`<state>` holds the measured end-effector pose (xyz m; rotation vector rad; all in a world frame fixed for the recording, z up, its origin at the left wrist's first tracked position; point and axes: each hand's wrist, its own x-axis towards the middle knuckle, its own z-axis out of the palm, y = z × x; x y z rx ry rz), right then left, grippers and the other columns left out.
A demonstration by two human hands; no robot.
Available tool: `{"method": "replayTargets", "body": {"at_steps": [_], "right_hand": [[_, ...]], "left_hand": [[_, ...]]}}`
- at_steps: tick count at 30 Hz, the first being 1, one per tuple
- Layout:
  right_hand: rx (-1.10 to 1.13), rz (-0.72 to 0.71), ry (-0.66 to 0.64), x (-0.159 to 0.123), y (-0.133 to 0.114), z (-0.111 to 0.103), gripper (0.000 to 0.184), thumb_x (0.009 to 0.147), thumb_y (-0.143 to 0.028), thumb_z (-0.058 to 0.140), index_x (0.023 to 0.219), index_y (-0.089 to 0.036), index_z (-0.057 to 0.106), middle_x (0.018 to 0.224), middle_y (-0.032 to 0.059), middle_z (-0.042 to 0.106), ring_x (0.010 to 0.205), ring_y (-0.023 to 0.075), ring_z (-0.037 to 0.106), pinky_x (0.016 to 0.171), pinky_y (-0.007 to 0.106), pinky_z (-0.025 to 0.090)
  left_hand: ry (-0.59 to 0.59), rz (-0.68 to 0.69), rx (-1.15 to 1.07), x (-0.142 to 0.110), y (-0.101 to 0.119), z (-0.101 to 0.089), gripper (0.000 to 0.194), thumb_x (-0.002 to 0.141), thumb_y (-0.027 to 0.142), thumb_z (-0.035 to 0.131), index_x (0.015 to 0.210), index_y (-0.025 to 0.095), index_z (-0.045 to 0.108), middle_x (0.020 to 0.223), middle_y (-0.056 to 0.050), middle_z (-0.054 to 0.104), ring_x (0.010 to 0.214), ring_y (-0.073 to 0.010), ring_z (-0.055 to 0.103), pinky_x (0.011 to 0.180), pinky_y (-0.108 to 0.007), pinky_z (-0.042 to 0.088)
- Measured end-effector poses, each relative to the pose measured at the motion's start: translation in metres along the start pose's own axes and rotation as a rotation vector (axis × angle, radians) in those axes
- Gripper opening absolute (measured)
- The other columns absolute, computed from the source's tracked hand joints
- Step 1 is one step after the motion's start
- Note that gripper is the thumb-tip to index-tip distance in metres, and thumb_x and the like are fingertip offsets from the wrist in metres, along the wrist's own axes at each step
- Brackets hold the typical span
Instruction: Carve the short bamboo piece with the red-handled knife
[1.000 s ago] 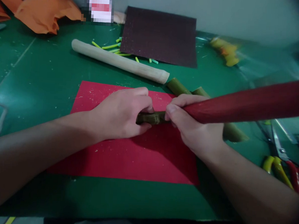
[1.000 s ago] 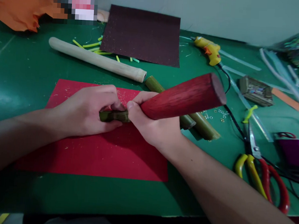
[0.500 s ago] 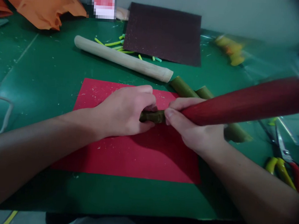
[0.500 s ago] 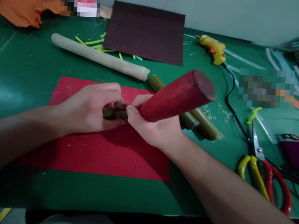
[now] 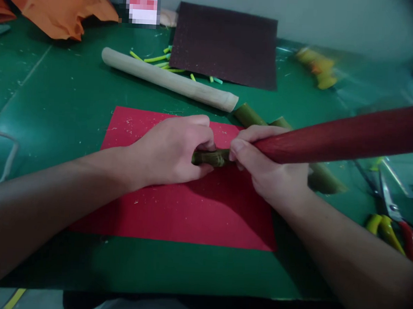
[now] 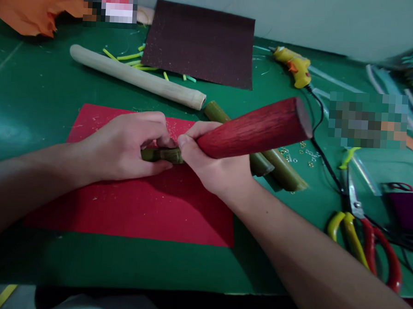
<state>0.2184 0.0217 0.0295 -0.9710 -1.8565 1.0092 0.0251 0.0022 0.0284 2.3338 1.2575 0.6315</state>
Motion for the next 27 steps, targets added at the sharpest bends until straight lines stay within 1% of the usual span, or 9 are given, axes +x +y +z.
{"method": "replayTargets", "body": {"at_steps": [3, 4, 8, 10, 14, 18, 22, 27], "right_hand": [[-0.047, -0.035, -0.068, 0.0001, -0.0003, -0.0011, 0.026, 0.078, -0.013, 0.061, 0.054, -0.021, 0.056, 0.052, -0.0032, 0.054, 0.049, 0.0090, 0.047, 0.046, 0.026, 0.036], [-0.065, -0.024, -0.103, 0.0001, -0.0002, -0.0012, 0.027, 0.078, -0.013, 0.061, 0.054, -0.022, 0.056, 0.053, -0.0025, 0.055, 0.050, 0.0100, 0.048, 0.046, 0.026, 0.036], [-0.027, 0.001, -0.007, 0.0000, 0.0021, -0.0005, 0.026, 0.081, -0.014, 0.062, 0.058, -0.023, 0.059, 0.055, -0.0025, 0.055, 0.050, 0.0102, 0.047, 0.048, 0.028, 0.039], [-0.016, -0.002, -0.010, -0.0001, 0.0028, -0.0006, 0.027, 0.083, -0.013, 0.062, 0.058, -0.023, 0.058, 0.054, -0.0030, 0.054, 0.050, 0.0097, 0.047, 0.049, 0.027, 0.039], [-0.046, -0.040, -0.140, -0.0006, 0.0016, -0.0024, 0.027, 0.080, -0.012, 0.064, 0.056, -0.022, 0.055, 0.054, -0.0025, 0.054, 0.050, 0.0110, 0.049, 0.048, 0.028, 0.038], [-0.030, -0.038, -0.075, -0.0011, 0.0007, -0.0022, 0.026, 0.080, -0.011, 0.062, 0.058, -0.023, 0.057, 0.056, -0.0024, 0.055, 0.050, 0.0112, 0.048, 0.049, 0.029, 0.040], [-0.011, -0.032, -0.035, -0.0023, 0.0019, 0.0001, 0.027, 0.080, -0.010, 0.061, 0.057, -0.023, 0.057, 0.060, -0.0017, 0.058, 0.056, 0.0118, 0.053, 0.054, 0.028, 0.044], [-0.005, -0.057, 0.051, -0.0020, 0.0068, 0.0005, 0.023, 0.084, -0.017, 0.064, 0.062, -0.022, 0.061, 0.058, -0.0032, 0.058, 0.053, 0.0093, 0.051, 0.054, 0.026, 0.044]], "left_hand": [[0.009, 0.011, -0.020, -0.0004, 0.0000, 0.0003, 0.013, 0.080, 0.026, 0.069, 0.077, 0.016, 0.062, 0.080, -0.002, 0.057, 0.069, -0.0128, 0.052, 0.057, -0.027, 0.037], [0.014, 0.016, -0.025, -0.0006, -0.0001, 0.0005, 0.013, 0.081, 0.026, 0.069, 0.077, 0.016, 0.061, 0.080, -0.002, 0.057, 0.068, -0.0126, 0.051, 0.057, -0.027, 0.037], [0.016, 0.012, -0.022, -0.0009, -0.0001, 0.0007, 0.013, 0.080, 0.024, 0.069, 0.074, 0.016, 0.061, 0.078, -0.002, 0.056, 0.065, -0.0118, 0.049, 0.055, -0.027, 0.035], [0.011, 0.008, -0.021, -0.0009, -0.0002, 0.0007, 0.013, 0.081, 0.024, 0.069, 0.074, 0.016, 0.061, 0.078, -0.002, 0.055, 0.065, -0.0118, 0.049, 0.055, -0.027, 0.035], [0.021, 0.029, -0.025, -0.0012, -0.0009, 0.0008, 0.013, 0.081, 0.026, 0.069, 0.077, 0.016, 0.062, 0.080, -0.002, 0.056, 0.067, -0.0123, 0.050, 0.056, -0.027, 0.036], [0.026, 0.035, -0.030, -0.0007, -0.0015, 0.0002, 0.013, 0.080, 0.023, 0.067, 0.074, 0.016, 0.060, 0.078, -0.002, 0.056, 0.066, -0.0121, 0.051, 0.056, -0.026, 0.036], [0.045, 0.038, -0.035, 0.0004, -0.0026, -0.0001, 0.011, 0.080, 0.023, 0.068, 0.076, 0.016, 0.061, 0.080, -0.003, 0.058, 0.071, -0.0137, 0.054, 0.058, -0.027, 0.037], [0.043, 0.024, -0.056, 0.0001, -0.0033, 0.0010, 0.008, 0.078, 0.019, 0.069, 0.077, 0.015, 0.062, 0.081, -0.002, 0.057, 0.068, -0.0122, 0.051, 0.058, -0.027, 0.037]]}}
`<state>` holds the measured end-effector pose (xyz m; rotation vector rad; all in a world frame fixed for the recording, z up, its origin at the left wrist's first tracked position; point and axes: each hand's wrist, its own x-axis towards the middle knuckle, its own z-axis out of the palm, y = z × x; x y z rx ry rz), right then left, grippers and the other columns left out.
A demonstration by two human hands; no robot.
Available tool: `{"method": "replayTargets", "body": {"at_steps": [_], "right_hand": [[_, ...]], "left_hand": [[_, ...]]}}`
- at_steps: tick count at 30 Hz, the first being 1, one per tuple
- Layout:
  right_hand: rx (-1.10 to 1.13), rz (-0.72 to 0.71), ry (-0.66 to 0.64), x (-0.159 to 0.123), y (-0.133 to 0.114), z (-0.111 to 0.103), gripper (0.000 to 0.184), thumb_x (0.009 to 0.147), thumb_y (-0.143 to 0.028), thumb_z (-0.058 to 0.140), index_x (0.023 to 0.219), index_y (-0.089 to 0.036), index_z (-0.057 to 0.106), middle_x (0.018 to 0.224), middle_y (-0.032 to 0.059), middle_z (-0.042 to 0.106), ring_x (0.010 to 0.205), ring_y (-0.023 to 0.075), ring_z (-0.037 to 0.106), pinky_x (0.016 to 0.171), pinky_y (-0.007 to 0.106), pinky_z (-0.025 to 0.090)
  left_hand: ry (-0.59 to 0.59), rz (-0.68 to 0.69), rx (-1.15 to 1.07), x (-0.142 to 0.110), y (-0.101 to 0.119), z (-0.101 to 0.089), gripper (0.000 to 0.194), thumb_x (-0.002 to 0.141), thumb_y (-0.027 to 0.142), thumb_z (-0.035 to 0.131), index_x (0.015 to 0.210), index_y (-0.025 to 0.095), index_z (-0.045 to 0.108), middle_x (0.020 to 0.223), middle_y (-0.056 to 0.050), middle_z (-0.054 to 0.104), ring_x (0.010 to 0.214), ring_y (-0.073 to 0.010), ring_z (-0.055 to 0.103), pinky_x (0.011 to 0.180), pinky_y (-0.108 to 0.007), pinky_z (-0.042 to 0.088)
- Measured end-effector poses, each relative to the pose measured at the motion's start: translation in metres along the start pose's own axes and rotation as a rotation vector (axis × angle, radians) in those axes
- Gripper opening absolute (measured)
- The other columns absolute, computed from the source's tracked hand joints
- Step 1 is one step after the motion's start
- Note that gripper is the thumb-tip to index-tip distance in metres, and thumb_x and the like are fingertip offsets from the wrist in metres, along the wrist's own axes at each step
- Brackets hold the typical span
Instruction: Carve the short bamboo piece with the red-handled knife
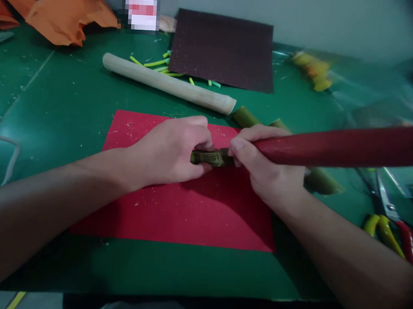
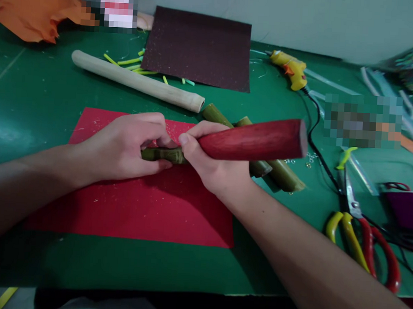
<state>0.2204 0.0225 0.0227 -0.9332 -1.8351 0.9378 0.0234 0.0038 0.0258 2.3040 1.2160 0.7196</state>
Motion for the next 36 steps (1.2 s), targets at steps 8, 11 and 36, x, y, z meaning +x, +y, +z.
{"method": "replayTargets", "body": {"at_steps": [8, 11, 36], "right_hand": [[-0.031, -0.048, -0.230, 0.0053, -0.0027, -0.0069, 0.027, 0.080, -0.010, 0.060, 0.056, -0.022, 0.056, 0.053, -0.0032, 0.055, 0.048, 0.0090, 0.049, 0.045, 0.025, 0.038], [-0.054, -0.069, -0.265, 0.0042, -0.0038, -0.0060, 0.027, 0.081, -0.011, 0.062, 0.057, -0.022, 0.056, 0.054, -0.0032, 0.055, 0.047, 0.0090, 0.049, 0.044, 0.025, 0.038], [-0.056, -0.133, -0.343, 0.0062, -0.0025, -0.0091, 0.025, 0.081, -0.012, 0.061, 0.058, -0.022, 0.056, 0.054, -0.0027, 0.057, 0.047, 0.0089, 0.053, 0.044, 0.024, 0.041]], "left_hand": [[0.009, -0.004, -0.032, -0.0017, -0.0005, 0.0028, 0.011, 0.081, 0.024, 0.070, 0.080, 0.014, 0.066, 0.081, -0.002, 0.057, 0.068, -0.0118, 0.052, 0.057, -0.027, 0.037], [0.001, 0.001, -0.038, -0.0014, -0.0014, 0.0029, 0.012, 0.081, 0.026, 0.070, 0.083, 0.014, 0.067, 0.082, -0.002, 0.057, 0.069, -0.0124, 0.053, 0.058, -0.027, 0.038], [-0.009, -0.002, -0.040, -0.0016, -0.0014, 0.0034, 0.012, 0.082, 0.026, 0.069, 0.084, 0.015, 0.067, 0.081, -0.002, 0.056, 0.070, -0.0128, 0.053, 0.059, -0.028, 0.038]]}}
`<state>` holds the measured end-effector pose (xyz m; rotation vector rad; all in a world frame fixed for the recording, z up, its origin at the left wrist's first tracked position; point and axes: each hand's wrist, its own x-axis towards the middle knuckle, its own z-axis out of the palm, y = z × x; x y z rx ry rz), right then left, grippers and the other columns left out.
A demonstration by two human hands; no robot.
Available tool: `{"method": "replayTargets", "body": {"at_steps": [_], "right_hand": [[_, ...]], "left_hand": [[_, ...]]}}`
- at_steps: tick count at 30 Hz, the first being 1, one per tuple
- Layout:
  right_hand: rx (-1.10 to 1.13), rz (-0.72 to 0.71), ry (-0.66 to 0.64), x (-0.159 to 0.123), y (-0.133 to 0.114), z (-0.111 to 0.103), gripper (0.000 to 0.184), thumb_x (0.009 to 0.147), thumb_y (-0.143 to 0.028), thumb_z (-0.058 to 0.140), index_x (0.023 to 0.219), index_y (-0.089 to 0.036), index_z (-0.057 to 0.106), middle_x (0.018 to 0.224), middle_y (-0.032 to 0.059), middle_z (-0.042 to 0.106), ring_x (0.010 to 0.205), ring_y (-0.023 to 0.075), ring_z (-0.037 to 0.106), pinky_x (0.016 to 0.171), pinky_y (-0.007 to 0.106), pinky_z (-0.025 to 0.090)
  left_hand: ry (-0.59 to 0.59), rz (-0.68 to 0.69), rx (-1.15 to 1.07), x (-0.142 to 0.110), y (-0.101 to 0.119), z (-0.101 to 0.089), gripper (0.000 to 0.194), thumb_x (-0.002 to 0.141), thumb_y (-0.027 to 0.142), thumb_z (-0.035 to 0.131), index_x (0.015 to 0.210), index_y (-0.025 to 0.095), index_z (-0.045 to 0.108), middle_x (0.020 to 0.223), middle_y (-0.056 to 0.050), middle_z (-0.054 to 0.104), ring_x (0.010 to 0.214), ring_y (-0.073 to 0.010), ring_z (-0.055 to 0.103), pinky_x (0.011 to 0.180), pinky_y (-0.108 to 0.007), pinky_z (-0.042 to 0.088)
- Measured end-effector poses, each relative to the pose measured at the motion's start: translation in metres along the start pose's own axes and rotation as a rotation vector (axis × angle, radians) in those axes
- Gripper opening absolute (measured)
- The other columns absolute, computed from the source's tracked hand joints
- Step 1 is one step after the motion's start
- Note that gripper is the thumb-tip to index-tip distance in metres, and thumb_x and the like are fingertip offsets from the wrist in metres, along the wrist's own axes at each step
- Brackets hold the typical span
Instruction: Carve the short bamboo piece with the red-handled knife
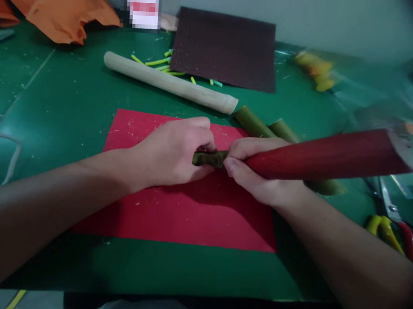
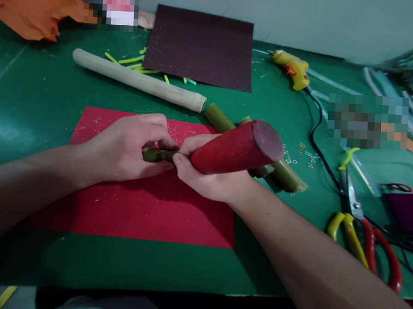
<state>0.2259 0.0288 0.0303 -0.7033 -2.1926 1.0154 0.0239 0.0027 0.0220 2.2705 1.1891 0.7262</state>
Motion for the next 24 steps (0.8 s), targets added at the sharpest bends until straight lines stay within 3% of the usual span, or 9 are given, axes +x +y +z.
{"method": "replayTargets", "body": {"at_steps": [3, 9, 16, 24], "right_hand": [[0.002, 0.034, 0.085, -0.0017, 0.0007, 0.0025, 0.024, 0.081, -0.013, 0.063, 0.059, -0.022, 0.058, 0.056, -0.0026, 0.059, 0.049, 0.0095, 0.053, 0.046, 0.025, 0.042], [0.074, 0.111, 0.392, -0.0041, 0.0059, 0.0084, 0.021, 0.084, -0.022, 0.066, 0.064, -0.022, 0.062, 0.062, -0.0037, 0.060, 0.054, 0.0087, 0.052, 0.055, 0.025, 0.045], [0.112, 0.092, 0.132, -0.0033, 0.0055, 0.0006, 0.026, 0.081, -0.020, 0.062, 0.055, -0.021, 0.058, 0.052, -0.0025, 0.055, 0.047, 0.0097, 0.050, 0.045, 0.025, 0.038], [0.040, 0.039, 0.020, -0.0020, 0.0016, -0.0009, 0.026, 0.081, -0.017, 0.063, 0.057, -0.023, 0.056, 0.055, -0.0016, 0.059, 0.048, 0.0116, 0.054, 0.047, 0.027, 0.043]], "left_hand": [[0.014, 0.010, 0.018, 0.0004, 0.0007, -0.0005, 0.012, 0.082, 0.025, 0.069, 0.078, 0.014, 0.065, 0.080, -0.002, 0.054, 0.069, -0.0123, 0.051, 0.058, -0.028, 0.037], [-0.030, -0.016, 0.061, 0.0008, 0.0048, -0.0031, 0.008, 0.078, 0.018, 0.069, 0.075, 0.015, 0.062, 0.079, -0.002, 0.054, 0.067, -0.0112, 0.048, 0.057, -0.027, 0.035], [0.003, -0.007, 0.032, 0.0005, 0.0030, -0.0011, 0.011, 0.081, 0.024, 0.069, 0.076, 0.015, 0.064, 0.078, -0.002, 0.055, 0.065, -0.0113, 0.050, 0.056, -0.026, 0.037], [0.005, -0.006, 0.021, -0.0005, 0.0018, 0.0004, 0.013, 0.083, 0.027, 0.068, 0.081, 0.014, 0.067, 0.080, -0.003, 0.056, 0.068, -0.0128, 0.051, 0.058, -0.028, 0.037]]}}
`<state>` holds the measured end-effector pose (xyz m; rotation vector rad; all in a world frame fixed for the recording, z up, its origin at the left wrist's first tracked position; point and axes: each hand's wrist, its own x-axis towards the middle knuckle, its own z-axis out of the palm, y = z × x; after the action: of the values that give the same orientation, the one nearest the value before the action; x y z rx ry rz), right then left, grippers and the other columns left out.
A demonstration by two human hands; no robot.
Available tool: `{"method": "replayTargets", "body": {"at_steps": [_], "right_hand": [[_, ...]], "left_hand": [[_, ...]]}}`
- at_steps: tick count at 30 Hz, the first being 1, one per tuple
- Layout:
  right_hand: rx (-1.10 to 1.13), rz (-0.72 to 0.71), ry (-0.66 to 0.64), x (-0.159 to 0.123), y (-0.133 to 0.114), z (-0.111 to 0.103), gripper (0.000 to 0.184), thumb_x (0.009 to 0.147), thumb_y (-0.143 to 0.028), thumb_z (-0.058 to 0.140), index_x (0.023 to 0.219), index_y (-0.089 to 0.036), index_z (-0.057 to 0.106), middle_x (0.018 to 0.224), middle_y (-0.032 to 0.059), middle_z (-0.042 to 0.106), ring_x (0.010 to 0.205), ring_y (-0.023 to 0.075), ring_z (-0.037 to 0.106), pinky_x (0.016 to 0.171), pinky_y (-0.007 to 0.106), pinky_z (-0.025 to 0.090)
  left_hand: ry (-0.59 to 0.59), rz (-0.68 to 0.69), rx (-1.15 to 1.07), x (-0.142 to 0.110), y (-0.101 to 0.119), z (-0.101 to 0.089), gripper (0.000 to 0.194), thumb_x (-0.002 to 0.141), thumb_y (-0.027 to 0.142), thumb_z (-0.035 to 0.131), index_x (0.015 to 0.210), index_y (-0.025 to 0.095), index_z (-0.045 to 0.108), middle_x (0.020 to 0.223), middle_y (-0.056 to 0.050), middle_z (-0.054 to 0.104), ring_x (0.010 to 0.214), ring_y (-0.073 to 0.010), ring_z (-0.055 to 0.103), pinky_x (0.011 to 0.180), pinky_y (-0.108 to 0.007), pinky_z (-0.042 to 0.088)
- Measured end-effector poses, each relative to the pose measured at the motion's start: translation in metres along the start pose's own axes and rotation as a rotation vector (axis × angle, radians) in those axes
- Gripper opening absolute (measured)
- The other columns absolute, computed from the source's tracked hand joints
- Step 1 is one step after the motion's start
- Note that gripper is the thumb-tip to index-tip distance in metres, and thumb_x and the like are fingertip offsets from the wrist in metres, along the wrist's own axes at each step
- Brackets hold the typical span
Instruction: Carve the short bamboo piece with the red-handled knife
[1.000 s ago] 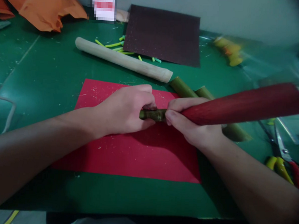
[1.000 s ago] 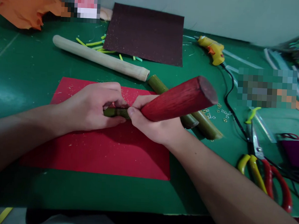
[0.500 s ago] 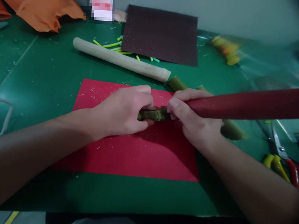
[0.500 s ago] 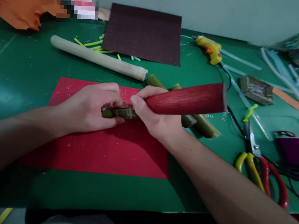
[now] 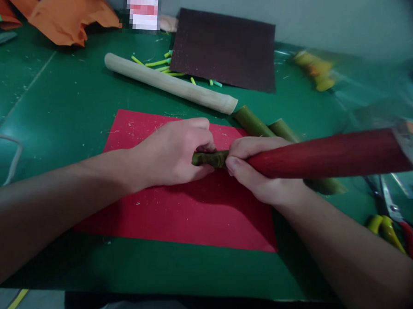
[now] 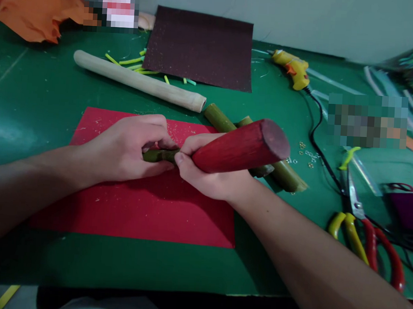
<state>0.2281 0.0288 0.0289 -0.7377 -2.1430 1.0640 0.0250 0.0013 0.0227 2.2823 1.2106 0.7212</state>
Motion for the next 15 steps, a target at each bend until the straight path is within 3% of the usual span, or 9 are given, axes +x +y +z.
{"method": "replayTargets", "body": {"at_steps": [3, 8, 15], "right_hand": [[-0.017, 0.009, 0.039, -0.0014, -0.0009, 0.0023, 0.025, 0.082, -0.018, 0.063, 0.059, -0.023, 0.058, 0.056, -0.0015, 0.059, 0.050, 0.0116, 0.054, 0.048, 0.027, 0.044], [0.046, 0.043, 0.359, -0.0027, 0.0041, 0.0078, 0.020, 0.082, -0.019, 0.067, 0.063, -0.023, 0.063, 0.062, -0.0018, 0.061, 0.056, 0.0110, 0.055, 0.057, 0.028, 0.047], [0.110, 0.057, 0.176, -0.0009, 0.0078, 0.0026, 0.026, 0.082, -0.021, 0.065, 0.057, -0.021, 0.059, 0.053, -0.0037, 0.055, 0.047, 0.0089, 0.048, 0.047, 0.025, 0.040]], "left_hand": [[-0.009, 0.011, -0.001, -0.0001, 0.0004, -0.0010, 0.013, 0.083, 0.027, 0.068, 0.081, 0.014, 0.066, 0.081, -0.003, 0.056, 0.070, -0.0132, 0.052, 0.059, -0.028, 0.037], [-0.030, -0.006, 0.026, -0.0002, 0.0022, -0.0026, 0.009, 0.080, 0.019, 0.068, 0.074, 0.015, 0.061, 0.080, -0.002, 0.055, 0.067, -0.0119, 0.049, 0.058, -0.027, 0.036], [-0.028, -0.006, 0.026, 0.0001, 0.0021, -0.0025, 0.009, 0.080, 0.021, 0.069, 0.077, 0.015, 0.063, 0.080, -0.002, 0.055, 0.068, -0.0122, 0.049, 0.058, -0.028, 0.036]]}}
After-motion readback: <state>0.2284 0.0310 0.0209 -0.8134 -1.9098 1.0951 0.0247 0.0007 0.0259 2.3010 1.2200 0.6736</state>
